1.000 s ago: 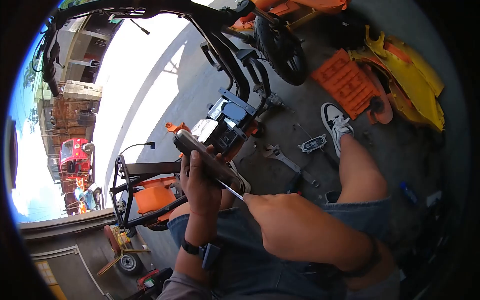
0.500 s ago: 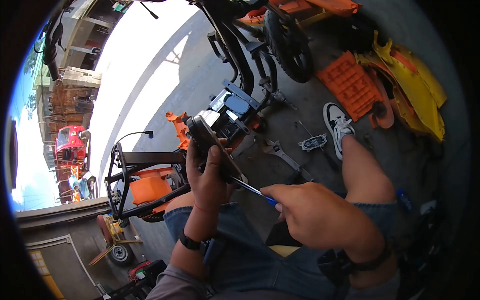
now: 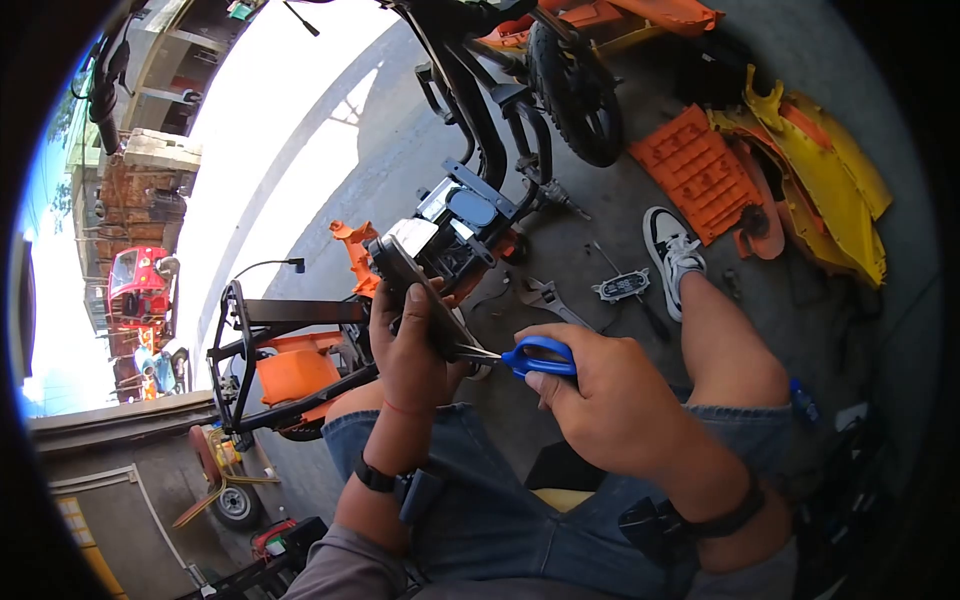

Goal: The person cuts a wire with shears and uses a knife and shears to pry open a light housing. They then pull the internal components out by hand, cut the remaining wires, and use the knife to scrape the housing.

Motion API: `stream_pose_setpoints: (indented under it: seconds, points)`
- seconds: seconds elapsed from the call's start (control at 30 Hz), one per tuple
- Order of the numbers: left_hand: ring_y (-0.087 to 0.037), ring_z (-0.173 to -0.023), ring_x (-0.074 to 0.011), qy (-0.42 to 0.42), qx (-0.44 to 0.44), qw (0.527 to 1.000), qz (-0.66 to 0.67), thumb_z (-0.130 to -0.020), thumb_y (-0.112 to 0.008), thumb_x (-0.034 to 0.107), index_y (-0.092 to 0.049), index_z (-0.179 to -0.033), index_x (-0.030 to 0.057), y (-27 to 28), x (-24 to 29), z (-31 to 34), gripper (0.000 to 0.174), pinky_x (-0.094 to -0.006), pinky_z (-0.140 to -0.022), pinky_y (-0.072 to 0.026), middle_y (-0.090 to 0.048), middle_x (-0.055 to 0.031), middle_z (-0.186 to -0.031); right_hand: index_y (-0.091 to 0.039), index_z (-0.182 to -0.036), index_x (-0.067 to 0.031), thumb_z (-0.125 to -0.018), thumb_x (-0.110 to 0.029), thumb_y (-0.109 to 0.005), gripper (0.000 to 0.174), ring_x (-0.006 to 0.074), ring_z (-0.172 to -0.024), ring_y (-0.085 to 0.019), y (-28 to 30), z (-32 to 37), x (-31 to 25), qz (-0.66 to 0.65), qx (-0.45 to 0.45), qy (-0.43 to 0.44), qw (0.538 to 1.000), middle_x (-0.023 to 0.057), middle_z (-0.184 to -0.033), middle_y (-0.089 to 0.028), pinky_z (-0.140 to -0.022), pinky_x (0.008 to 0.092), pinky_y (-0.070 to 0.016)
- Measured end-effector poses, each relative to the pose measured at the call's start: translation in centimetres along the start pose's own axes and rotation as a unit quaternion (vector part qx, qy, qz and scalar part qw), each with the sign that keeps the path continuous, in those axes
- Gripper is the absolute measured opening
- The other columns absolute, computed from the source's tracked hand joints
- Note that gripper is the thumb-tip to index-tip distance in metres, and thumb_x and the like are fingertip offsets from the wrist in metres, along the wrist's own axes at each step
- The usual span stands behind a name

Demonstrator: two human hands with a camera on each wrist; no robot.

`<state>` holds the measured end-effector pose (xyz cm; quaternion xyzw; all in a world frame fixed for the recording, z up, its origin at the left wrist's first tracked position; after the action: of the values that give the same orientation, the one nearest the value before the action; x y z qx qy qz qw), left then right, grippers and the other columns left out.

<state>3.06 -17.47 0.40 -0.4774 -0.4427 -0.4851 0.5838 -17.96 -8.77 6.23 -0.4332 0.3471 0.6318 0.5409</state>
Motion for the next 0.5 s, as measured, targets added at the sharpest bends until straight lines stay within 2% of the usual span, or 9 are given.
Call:
stream_pose_setpoints:
  seconds: [0.07, 0.13, 0.27, 0.33, 0.37, 0.4, 0.47, 0.5]
  points:
    - [-0.067, -0.094, -0.0190, -0.005, -0.001, 1.000, -0.004, -0.104, -0.061, 0.021, -0.054, -0.129, 0.0051, 0.3, 0.3, 0.0, 0.031, -0.0313, -0.076, -0.0574, -0.068, -0.0105, -0.109, -0.061, -0.124, 0.0018, -0.095, -0.007, -0.067, 0.031, 0.0226, -0.082, -0.072, -0.1, -0.1, -0.2, 0.021, 0.029, 0.010, 0.999, 0.0153, -0.091, -0.073, -0.074, 0.0326, -0.0552]
    - [-0.062, -0.106, -0.0168, 0.044, -0.019, 0.999, 0.018, -0.103, -0.063, 0.018, -0.045, -0.143, -0.0001, 0.1, 0.0, 0.1, 0.048, -0.0315, -0.090, -0.0527, -0.063, -0.0103, -0.117, -0.062, -0.120, 0.0014, -0.093, -0.010, -0.072, 0.031, 0.0281, -0.088, -0.075, 0.1, -0.1, -1.3, 0.055, 0.076, 0.088, 0.992, 0.0194, -0.094, -0.074, -0.074, 0.0346, -0.0566]
    - [-0.062, -0.108, -0.0164, 0.034, -0.010, 0.999, 0.013, -0.102, -0.063, 0.018, -0.044, -0.144, -0.0017, 0.0, -0.2, 0.3, 0.050, -0.0319, -0.091, -0.0524, -0.063, -0.0109, -0.119, -0.064, -0.114, 0.0011, -0.090, -0.011, -0.076, 0.030, 0.0288, -0.088, -0.076, -0.1, -0.4, -1.3, 0.073, 0.100, 0.097, 0.987, 0.0194, -0.093, -0.074, -0.074, 0.0350, -0.0575]
    - [-0.062, -0.110, -0.0161, -0.008, -0.017, 0.995, -0.094, -0.102, -0.064, 0.017, -0.041, -0.146, -0.0038, 0.2, -0.4, 0.3, 0.054, -0.0325, -0.093, -0.0521, -0.063, -0.0110, -0.121, -0.065, -0.110, 0.0002, -0.088, -0.013, -0.078, 0.029, 0.0298, -0.081, -0.076, 0.1, -0.6, -0.8, 0.091, 0.138, 0.093, 0.982, 0.0188, -0.088, -0.074, -0.070, 0.0352, -0.0575]
    - [-0.062, -0.110, -0.0163, -0.028, -0.050, 0.992, -0.114, -0.101, -0.065, 0.017, -0.038, -0.148, -0.0049, 0.0, -0.6, 0.2, 0.058, -0.0322, -0.094, -0.0521, -0.062, -0.0118, -0.123, -0.065, -0.110, 0.0002, -0.088, -0.013, -0.078, 0.029, 0.0298, -0.081, -0.076, -0.2, -0.7, -0.7, 0.091, 0.138, 0.092, 0.982, 0.0188, -0.088, -0.074, -0.070, 0.0352, -0.0575]
    - [-0.062, -0.110, -0.0163, -0.028, -0.050, 0.992, -0.114, -0.101, -0.065, 0.017, -0.038, -0.148, -0.0049, -0.2, -0.6, 0.3, 0.058, -0.0322, -0.094, -0.0521, -0.062, -0.0118, -0.123, -0.065, -0.108, 0.0000, -0.088, -0.012, -0.078, 0.026, 0.0312, -0.079, -0.075, -0.3, -0.6, -0.7, 0.092, 0.150, 0.086, 0.981, 0.0185, -0.086, -0.074, -0.069, 0.0356, -0.0575]
    - [-0.066, -0.094, -0.0152, -0.002, 0.007, 0.999, -0.039, -0.103, -0.063, 0.021, -0.051, -0.133, 0.0053, 0.3, -1.0, 0.3, 0.036, -0.0293, -0.079, -0.0556, -0.067, -0.0100, -0.112, -0.066, -0.105, -0.0002, -0.087, -0.012, -0.078, 0.024, 0.0327, -0.076, -0.075, -0.8, -0.5, -0.3, 0.092, 0.163, 0.080, 0.979, 0.0183, -0.084, -0.073, -0.067, 0.0361, -0.0574]
    - [-0.066, -0.093, -0.0168, 0.008, 0.004, 1.000, 0.000, -0.104, -0.061, 0.023, -0.050, -0.134, 0.0062, 0.3, -1.1, 0.1, 0.036, -0.0303, -0.079, -0.0566, -0.067, -0.0105, -0.111, -0.065, -0.104, -0.0004, -0.088, -0.011, -0.077, 0.023, 0.0340, -0.075, -0.074, -1.2, -0.2, -0.7, 0.101, 0.171, 0.124, 0.972, 0.0181, -0.083, -0.072, -0.066, 0.0369, -0.0573]
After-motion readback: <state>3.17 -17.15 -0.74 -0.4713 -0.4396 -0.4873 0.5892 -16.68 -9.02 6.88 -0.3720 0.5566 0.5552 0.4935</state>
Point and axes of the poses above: each hand's wrist, its own z-axis away from the middle knuckle, its own y-axis out of the back of the hand, x = y × z, the point moved 9 cm from there along -z, towards the middle knuckle
